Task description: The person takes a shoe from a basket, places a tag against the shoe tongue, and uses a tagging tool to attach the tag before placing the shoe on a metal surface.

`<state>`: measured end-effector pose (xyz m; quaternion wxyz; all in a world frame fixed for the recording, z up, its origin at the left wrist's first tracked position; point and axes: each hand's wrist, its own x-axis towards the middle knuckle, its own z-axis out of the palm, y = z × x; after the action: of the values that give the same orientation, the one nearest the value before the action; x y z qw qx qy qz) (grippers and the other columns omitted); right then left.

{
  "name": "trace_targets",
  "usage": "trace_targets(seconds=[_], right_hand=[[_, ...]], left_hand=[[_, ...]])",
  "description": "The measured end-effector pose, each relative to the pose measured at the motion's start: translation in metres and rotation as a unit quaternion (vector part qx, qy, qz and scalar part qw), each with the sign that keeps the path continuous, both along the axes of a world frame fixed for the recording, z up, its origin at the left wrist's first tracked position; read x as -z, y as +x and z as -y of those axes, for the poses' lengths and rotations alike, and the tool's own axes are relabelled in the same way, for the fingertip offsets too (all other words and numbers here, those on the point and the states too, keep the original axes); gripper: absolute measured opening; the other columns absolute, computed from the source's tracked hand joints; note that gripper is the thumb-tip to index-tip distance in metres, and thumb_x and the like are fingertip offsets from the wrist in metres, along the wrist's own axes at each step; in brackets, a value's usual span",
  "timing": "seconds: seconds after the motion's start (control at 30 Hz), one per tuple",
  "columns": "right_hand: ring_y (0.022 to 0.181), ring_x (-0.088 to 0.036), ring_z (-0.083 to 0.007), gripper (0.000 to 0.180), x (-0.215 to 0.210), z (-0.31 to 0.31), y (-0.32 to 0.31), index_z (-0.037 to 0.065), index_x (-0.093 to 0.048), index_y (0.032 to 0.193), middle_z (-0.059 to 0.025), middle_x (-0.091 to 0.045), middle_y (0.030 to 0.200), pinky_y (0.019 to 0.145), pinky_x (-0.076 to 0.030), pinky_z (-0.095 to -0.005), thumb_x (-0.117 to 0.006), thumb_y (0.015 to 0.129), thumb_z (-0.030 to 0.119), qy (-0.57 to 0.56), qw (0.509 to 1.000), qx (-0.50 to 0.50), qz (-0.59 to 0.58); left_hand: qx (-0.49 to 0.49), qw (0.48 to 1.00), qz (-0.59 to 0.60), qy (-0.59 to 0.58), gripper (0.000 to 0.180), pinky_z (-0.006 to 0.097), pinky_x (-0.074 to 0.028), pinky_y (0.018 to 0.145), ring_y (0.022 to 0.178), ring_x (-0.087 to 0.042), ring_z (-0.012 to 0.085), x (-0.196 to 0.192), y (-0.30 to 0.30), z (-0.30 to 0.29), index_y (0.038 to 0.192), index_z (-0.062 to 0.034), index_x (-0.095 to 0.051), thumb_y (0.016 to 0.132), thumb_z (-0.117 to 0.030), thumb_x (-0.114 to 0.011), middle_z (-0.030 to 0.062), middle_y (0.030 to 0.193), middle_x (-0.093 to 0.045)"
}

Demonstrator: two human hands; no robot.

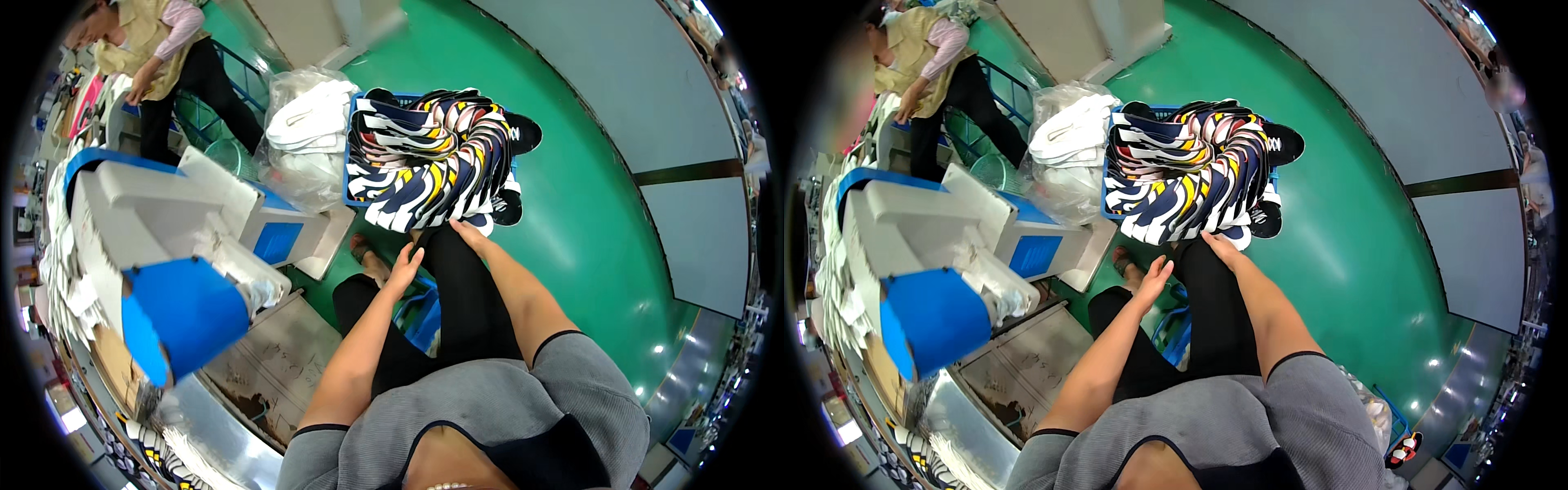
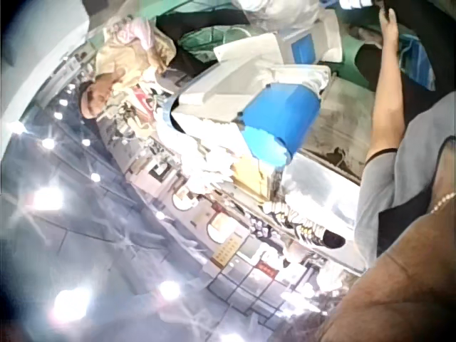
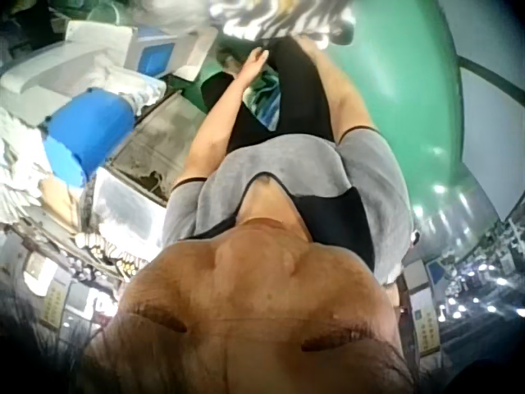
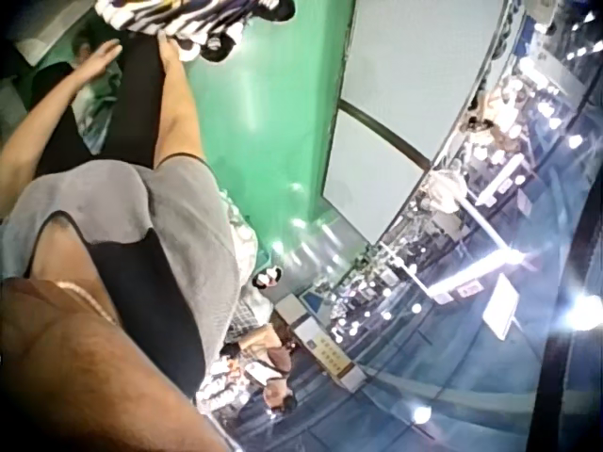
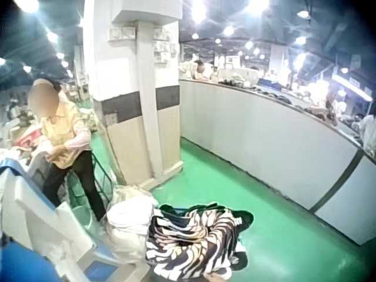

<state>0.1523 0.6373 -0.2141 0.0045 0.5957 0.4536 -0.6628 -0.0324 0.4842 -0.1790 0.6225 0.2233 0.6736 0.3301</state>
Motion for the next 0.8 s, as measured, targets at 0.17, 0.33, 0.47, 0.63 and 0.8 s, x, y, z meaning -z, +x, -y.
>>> trace_targets(seconds=[0.17,0.33,0.47,0.63,0.8], right_hand=[[0.106,-0.056,-0.0239,0.063,0.024,0.004,0.013,0.002,-0.051,0.126,-0.0153,-0.057,0.119,0.089,-0.045,-0.0331,-0.059,0.084,0.048,0.018,0.996,0.076,0.043],[0.084,-0.058,-0.0186,0.023,0.031,-0.002,0.039,0.001,-0.060,0.106,-0.0066,-0.061,0.093,0.077,-0.046,-0.0304,-0.057,0.090,0.018,-0.041,0.998,0.035,-0.026],[0.082,-0.057,-0.0173,0.013,0.020,0.010,0.055,0.001,-0.060,0.099,-0.0054,-0.059,0.088,0.076,-0.046,-0.0303,-0.052,0.089,0.006,0.047,0.999,0.019,-0.021],[0.091,-0.057,-0.0334,0.016,0.000,0.022,0.037,0.004,-0.061,0.095,-0.0159,-0.060,0.096,0.083,-0.045,-0.0403,-0.050,0.084,0.005,0.267,0.955,-0.029,0.126],[0.091,-0.056,-0.0342,0.013,-0.005,0.017,0.031,0.004,-0.061,0.091,-0.0160,-0.059,0.093,0.083,-0.044,-0.0424,-0.051,0.082,0.005,0.257,0.956,-0.004,0.140]], left_hand=[[-0.019,0.995,0.100,-0.012,0.074,0.033,-0.020,0.110,0.138,-0.025,0.0224,0.026,0.030,-0.036,0.144,-0.0043,-0.027,0.093,-0.056,-0.042,0.0124,0.148,-0.029],[0.236,0.971,-0.035,-0.004,0.059,0.034,-0.039,0.100,0.121,-0.049,0.0274,0.012,-0.013,-0.061,0.132,0.0002,-0.045,0.090,-0.040,-0.057,0.0173,0.132,-0.049],[0.296,0.885,-0.250,0.257,0.054,0.038,-0.043,0.095,0.113,-0.053,0.0325,-0.062,-0.051,-0.154,0.124,-0.0004,-0.049,0.080,-0.024,-0.069,0.0185,0.122,-0.054],[0.368,0.645,-0.621,0.250,0.113,0.052,-0.011,0.113,0.141,-0.015,0.0328,-0.077,-0.102,-0.301,0.141,0.0029,-0.024,0.055,-0.044,-0.082,0.0212,0.148,-0.023],[0.590,0.491,-0.635,0.088,0.124,0.051,-0.010,0.113,0.140,-0.020,0.0291,-0.025,-0.090,-0.360,0.142,0.0029,-0.022,0.050,-0.056,-0.080,0.0178,0.147,-0.029]])
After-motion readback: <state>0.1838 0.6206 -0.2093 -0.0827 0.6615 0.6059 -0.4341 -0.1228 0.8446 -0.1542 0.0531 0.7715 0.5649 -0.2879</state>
